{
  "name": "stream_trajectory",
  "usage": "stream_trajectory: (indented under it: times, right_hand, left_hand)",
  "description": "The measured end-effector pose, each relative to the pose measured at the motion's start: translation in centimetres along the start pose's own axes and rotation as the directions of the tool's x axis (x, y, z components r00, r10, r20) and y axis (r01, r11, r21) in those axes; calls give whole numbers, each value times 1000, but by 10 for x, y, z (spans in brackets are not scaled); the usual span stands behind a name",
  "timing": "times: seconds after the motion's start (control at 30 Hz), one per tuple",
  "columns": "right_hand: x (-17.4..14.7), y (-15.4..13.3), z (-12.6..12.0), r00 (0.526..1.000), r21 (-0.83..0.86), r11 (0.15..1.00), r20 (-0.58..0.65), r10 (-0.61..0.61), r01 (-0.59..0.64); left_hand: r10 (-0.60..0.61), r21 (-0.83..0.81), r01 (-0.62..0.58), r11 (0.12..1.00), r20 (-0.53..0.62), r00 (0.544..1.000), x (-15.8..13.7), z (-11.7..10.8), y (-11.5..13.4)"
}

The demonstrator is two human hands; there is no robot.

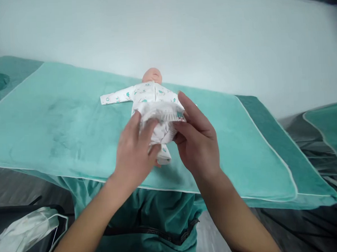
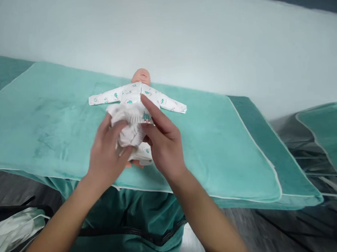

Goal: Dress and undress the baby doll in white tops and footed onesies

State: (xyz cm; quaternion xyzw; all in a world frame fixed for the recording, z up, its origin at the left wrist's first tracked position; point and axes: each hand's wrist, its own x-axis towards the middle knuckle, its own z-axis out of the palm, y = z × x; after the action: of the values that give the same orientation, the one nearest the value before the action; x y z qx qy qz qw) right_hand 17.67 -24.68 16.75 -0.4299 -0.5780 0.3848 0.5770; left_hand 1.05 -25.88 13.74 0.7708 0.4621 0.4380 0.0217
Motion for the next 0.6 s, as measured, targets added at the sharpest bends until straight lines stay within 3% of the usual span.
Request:
stream_trajectory:
  times: [0.1,0.17,0.3,0.4,0.5,0.6]
  right_hand:
    - [-6,-9,-7,994,-50,994,33,-100,101]
    - [-7,-17,-14,981,-184,965,88,-175,188]
    - [-1,-33,-24,908,-546,726,278,-315,419]
    - [3,-47,-29,839,-603,588,328,-434,540]
    - [10,-65,-30,806,-533,613,286,-519,584]
    - [26,-72,-21,866,-291,817,219,-450,498]
  left_hand:
    - [41,12,-40,999,-49,998,7,-14,-11]
    - [55,-54,-57,997,-41,998,13,-29,-14]
    - [5,-265,-23,964,-67,998,20,-56,-3]
    - [-163,-515,115,849,-48,985,20,-67,8]
    - [-334,-703,262,662,36,942,25,-70,10]
    - [-377,-732,361,578,153,914,41,-70,0]
